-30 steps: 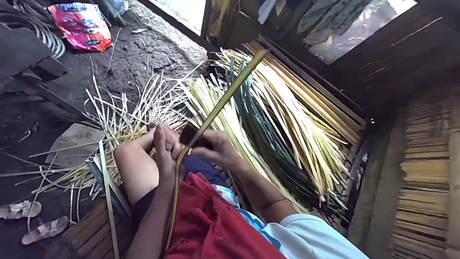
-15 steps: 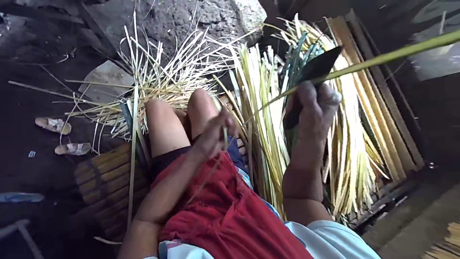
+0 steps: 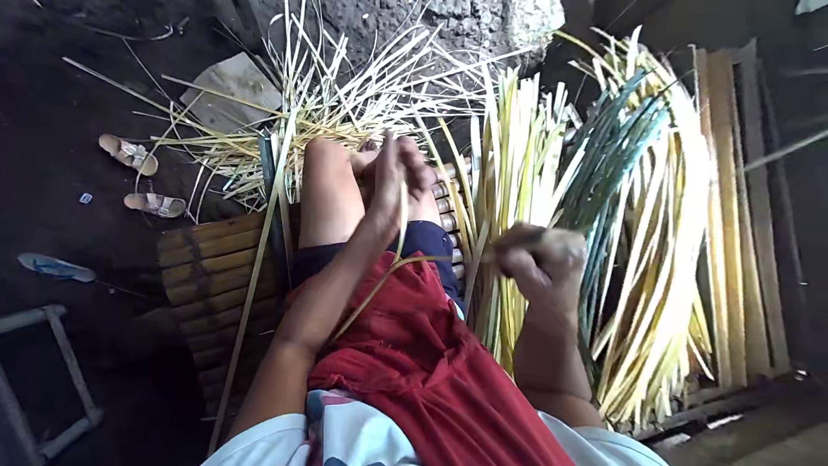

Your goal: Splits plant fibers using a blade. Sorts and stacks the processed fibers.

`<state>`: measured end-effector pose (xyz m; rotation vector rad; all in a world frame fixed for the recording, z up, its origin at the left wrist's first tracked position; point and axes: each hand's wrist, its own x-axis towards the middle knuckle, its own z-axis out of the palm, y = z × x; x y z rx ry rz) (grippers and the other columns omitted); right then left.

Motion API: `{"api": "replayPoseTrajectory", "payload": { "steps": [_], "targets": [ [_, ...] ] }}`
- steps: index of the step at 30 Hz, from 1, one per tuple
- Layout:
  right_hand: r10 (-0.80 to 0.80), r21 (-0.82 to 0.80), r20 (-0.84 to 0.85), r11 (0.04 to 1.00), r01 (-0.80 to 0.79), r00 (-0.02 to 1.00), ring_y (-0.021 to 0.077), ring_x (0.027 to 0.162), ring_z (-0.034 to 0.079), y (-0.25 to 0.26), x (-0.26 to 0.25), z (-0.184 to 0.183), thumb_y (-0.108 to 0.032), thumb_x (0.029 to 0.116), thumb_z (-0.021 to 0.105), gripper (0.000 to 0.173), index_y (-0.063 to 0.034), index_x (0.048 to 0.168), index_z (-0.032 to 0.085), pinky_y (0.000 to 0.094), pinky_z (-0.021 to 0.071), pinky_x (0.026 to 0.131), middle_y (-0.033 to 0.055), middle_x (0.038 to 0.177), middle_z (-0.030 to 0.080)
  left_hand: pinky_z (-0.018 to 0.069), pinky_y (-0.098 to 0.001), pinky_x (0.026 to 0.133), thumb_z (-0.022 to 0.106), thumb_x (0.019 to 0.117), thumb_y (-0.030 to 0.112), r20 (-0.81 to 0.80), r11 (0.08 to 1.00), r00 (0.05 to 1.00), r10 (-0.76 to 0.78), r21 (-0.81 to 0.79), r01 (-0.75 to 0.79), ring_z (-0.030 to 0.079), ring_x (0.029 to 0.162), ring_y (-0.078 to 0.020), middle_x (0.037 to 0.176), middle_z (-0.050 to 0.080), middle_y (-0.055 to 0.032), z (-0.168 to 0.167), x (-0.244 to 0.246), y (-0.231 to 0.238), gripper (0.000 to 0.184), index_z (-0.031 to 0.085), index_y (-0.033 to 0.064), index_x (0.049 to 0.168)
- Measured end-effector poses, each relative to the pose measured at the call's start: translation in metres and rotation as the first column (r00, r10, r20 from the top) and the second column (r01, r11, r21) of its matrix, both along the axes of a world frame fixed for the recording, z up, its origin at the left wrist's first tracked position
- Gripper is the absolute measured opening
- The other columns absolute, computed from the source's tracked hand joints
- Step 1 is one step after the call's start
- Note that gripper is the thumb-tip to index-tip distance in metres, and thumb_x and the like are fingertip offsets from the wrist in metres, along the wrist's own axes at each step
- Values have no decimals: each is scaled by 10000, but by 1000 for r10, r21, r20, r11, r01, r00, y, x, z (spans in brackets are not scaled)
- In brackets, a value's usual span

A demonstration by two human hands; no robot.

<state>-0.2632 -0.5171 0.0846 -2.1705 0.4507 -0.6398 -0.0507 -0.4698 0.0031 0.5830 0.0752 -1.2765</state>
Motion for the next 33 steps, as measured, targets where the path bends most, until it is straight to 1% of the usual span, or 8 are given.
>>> {"api": "replayPoseTrajectory", "payload": {
  "steps": [4, 9, 13, 18, 21, 26, 30, 33],
  "targets": [
    [-348, 128, -13, 929, 347, 937, 15, 520, 604, -19, 24, -1, -366, 1066, 532, 257, -196, 899, 631, 214, 546, 488, -108, 665, 633, 394, -185, 508, 289, 1092, 530, 101, 927, 944, -314, -183, 327, 423, 495, -37, 552, 401, 81, 39, -42, 42, 530, 444, 223, 689],
    [11, 262, -48, 965, 2, 999, 29, 508, 585, 14, 39, -35, -284, 982, 663, 256, -72, 838, 669, 227, 530, 472, -34, 632, 617, 378, -163, 457, 232, 1124, 426, 79, 993, 996, 37, 105, -45, 386, 446, -15, 533, 385, 100, 44, -39, 30, 508, 415, 230, 693],
    [-20, 436, 67, 900, -11, 998, -1, 563, 606, 9, 0, -6, -371, 1015, 608, 183, -262, 921, 720, 188, 541, 503, -114, 732, 663, 347, -167, 422, 199, 1127, 409, -49, 916, 952, 301, 293, -274, 362, 398, -15, 486, 370, 109, 8, 10, 30, 512, 406, 236, 692],
    [-212, 76, -40, 974, 214, 976, -6, 535, 596, -10, 24, -6, -355, 1029, 604, 287, -120, 877, 667, 201, 532, 496, -78, 667, 632, 520, -195, 574, 154, 1104, 497, 88, 997, 995, 42, 56, -47, 576, 569, -22, 624, 553, 106, 8, -6, 39, 506, 508, 233, 857],
    [-283, 209, -47, 935, 287, 958, -12, 549, 603, -10, 36, -8, -401, 1059, 545, 251, -220, 919, 647, 188, 541, 512, -134, 702, 647, 440, -197, 528, 260, 1118, 412, 181, 975, 964, -198, -63, 212, 459, 506, -36, 572, 444, 85, 46, -37, 55, 473, 487, 202, 760],
    [36, 227, -5, 973, -34, 999, 27, 540, 589, 26, 45, -36, -306, 999, 651, 281, -45, 899, 679, 222, 534, 500, -14, 676, 631, 397, -146, 472, 179, 1134, 332, 24, 996, 999, 26, 82, -28, 421, 452, 7, 533, 433, 112, 40, -29, 38, 505, 449, 224, 721],
    [137, 328, 78, 932, -155, 988, -16, 632, 612, 26, 13, -12, -351, 1016, 626, 206, -173, 950, 705, 172, 539, 556, -85, 782, 665, 348, -161, 409, 185, 1134, 345, -100, 934, 950, 296, 238, -266, 361, 381, -14, 486, 391, 113, -4, 8, 42, 481, 455, 217, 758],
    [-14, 78, -22, 997, 16, 1000, 10, 567, 589, 17, 23, -11, -422, 1015, 627, 332, -117, 883, 643, 213, 530, 511, -43, 693, 615, 445, -162, 463, 178, 1126, 421, -74, 976, 981, 182, 139, -170, 473, 443, -13, 548, 479, 109, -12, 3, 46, 485, 507, 223, 830]
  ]
}}
